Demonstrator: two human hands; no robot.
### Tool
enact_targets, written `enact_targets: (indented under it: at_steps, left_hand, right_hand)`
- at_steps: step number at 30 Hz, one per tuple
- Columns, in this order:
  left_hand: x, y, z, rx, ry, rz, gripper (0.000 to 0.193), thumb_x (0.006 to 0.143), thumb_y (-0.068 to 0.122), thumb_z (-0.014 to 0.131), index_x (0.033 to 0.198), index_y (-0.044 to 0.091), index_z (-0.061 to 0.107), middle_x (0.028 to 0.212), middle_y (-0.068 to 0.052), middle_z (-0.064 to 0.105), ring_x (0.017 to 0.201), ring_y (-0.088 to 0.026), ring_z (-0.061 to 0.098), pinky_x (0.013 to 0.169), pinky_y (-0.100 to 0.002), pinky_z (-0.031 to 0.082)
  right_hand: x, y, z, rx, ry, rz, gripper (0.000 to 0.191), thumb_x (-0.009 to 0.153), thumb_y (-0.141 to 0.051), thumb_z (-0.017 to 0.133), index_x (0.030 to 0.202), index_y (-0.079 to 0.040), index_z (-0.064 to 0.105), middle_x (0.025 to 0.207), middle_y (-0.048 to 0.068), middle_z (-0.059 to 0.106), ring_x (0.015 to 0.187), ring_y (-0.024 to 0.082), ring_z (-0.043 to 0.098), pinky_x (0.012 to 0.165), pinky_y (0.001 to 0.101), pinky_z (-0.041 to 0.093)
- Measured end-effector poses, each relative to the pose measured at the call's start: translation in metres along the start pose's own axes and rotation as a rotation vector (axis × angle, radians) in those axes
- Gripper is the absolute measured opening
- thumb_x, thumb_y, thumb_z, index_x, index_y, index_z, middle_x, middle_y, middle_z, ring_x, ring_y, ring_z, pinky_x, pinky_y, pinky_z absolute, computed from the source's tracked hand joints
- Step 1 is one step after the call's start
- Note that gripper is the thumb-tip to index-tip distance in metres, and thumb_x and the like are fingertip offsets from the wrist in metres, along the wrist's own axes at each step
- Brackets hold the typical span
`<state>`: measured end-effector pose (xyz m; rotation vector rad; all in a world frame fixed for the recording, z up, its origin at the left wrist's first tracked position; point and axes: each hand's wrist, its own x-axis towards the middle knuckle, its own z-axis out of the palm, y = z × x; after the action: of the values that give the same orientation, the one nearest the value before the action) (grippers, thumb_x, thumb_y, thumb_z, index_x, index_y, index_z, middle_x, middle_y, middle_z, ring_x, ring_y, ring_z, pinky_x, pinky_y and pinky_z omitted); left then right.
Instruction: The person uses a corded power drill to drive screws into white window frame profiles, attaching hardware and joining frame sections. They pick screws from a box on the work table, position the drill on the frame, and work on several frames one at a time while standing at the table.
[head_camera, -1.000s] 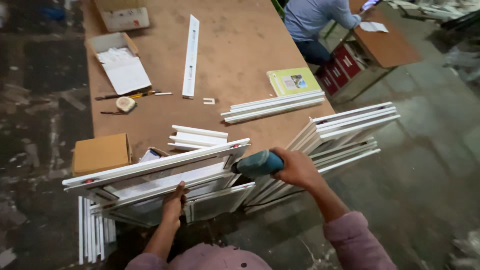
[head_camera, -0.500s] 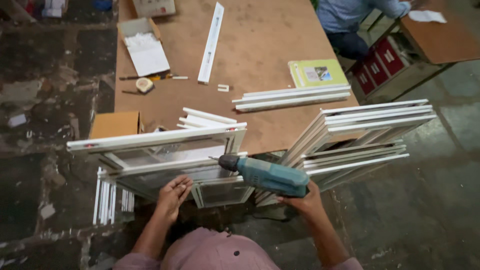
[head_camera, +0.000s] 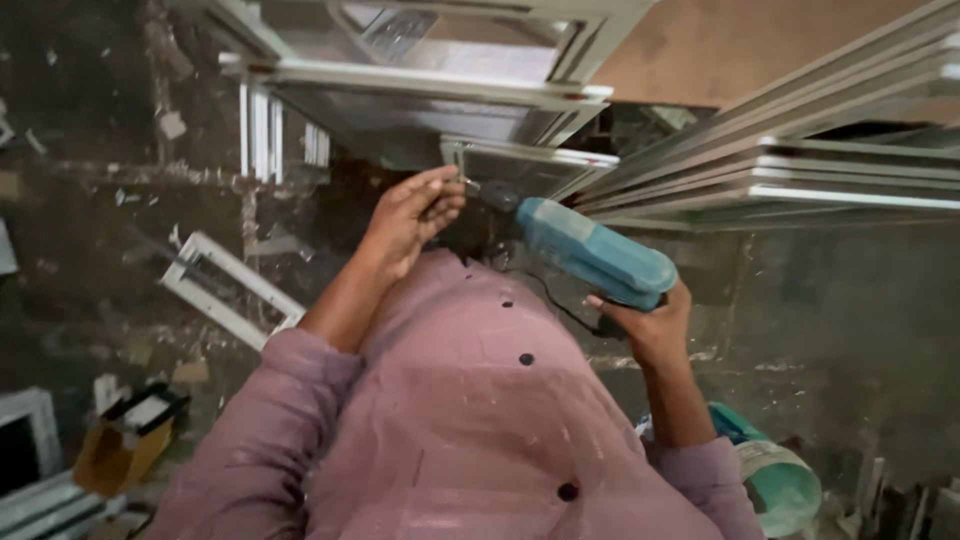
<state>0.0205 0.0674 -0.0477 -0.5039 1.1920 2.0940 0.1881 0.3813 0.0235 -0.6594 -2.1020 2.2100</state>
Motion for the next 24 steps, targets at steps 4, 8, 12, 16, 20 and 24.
enact_targets:
  at_steps: [4,8,12,16,20,24]
  left_hand:
    - [-0.009,0.003,0.006,0.019,0.112,-0.022,0.018,0.099,0.023,0.063,0.111,0.010,0.065,0.107,-0.006,0.077,0.093,-0.013,0.075,0.081,-0.026,0.061]
    - [-0.007,-0.005,-0.001,0.036,0.147,-0.037,0.018,0.096,0.027,0.072,0.103,0.010,0.072,0.095,-0.002,0.076,0.084,-0.010,0.072,0.074,-0.024,0.058]
    - [0.000,-0.020,-0.012,-0.012,0.179,-0.033,0.018,0.093,0.029,0.078,0.095,0.012,0.072,0.086,0.001,0.072,0.075,-0.008,0.067,0.067,-0.024,0.056]
    - [0.005,-0.030,-0.017,-0.063,0.189,0.015,0.019,0.092,0.027,0.082,0.094,0.012,0.071,0.082,0.003,0.069,0.071,-0.006,0.064,0.066,-0.022,0.055]
    - [0.008,-0.032,-0.020,-0.106,0.198,0.011,0.017,0.089,0.024,0.082,0.093,0.011,0.072,0.081,0.002,0.070,0.068,-0.006,0.063,0.063,-0.022,0.055]
    - [0.009,-0.032,-0.024,-0.135,0.120,-0.016,0.019,0.092,0.024,0.082,0.092,0.009,0.070,0.078,-0.001,0.069,0.065,-0.008,0.063,0.063,-0.022,0.056]
  right_hand:
    - [-0.008,0.006,0.005,-0.033,0.009,0.020,0.060,0.069,0.008,0.087,0.124,0.007,0.063,0.118,0.013,0.072,0.107,0.020,0.070,0.095,0.0366,0.059]
    - [-0.017,0.015,0.005,-0.063,-0.004,0.024,0.059,0.070,0.006,0.088,0.124,0.007,0.063,0.117,0.012,0.073,0.106,0.018,0.070,0.095,0.0345,0.059]
    - [-0.027,0.019,0.007,-0.159,-0.013,0.085,0.059,0.070,0.003,0.089,0.123,0.006,0.066,0.113,0.011,0.074,0.102,0.018,0.070,0.091,0.0330,0.059]
    - [-0.036,0.024,0.017,-0.077,0.010,0.065,0.067,0.067,0.002,0.090,0.128,0.005,0.062,0.117,0.011,0.072,0.106,0.017,0.069,0.095,0.0337,0.058]
    - [-0.044,0.027,0.025,-0.089,0.068,0.090,0.072,0.065,0.001,0.090,0.131,0.005,0.059,0.120,0.012,0.071,0.109,0.018,0.069,0.096,0.0350,0.058]
    - [-0.048,0.027,0.031,-0.149,0.086,0.034,0.071,0.067,0.001,0.092,0.131,0.006,0.059,0.122,0.014,0.070,0.110,0.019,0.068,0.097,0.0360,0.058]
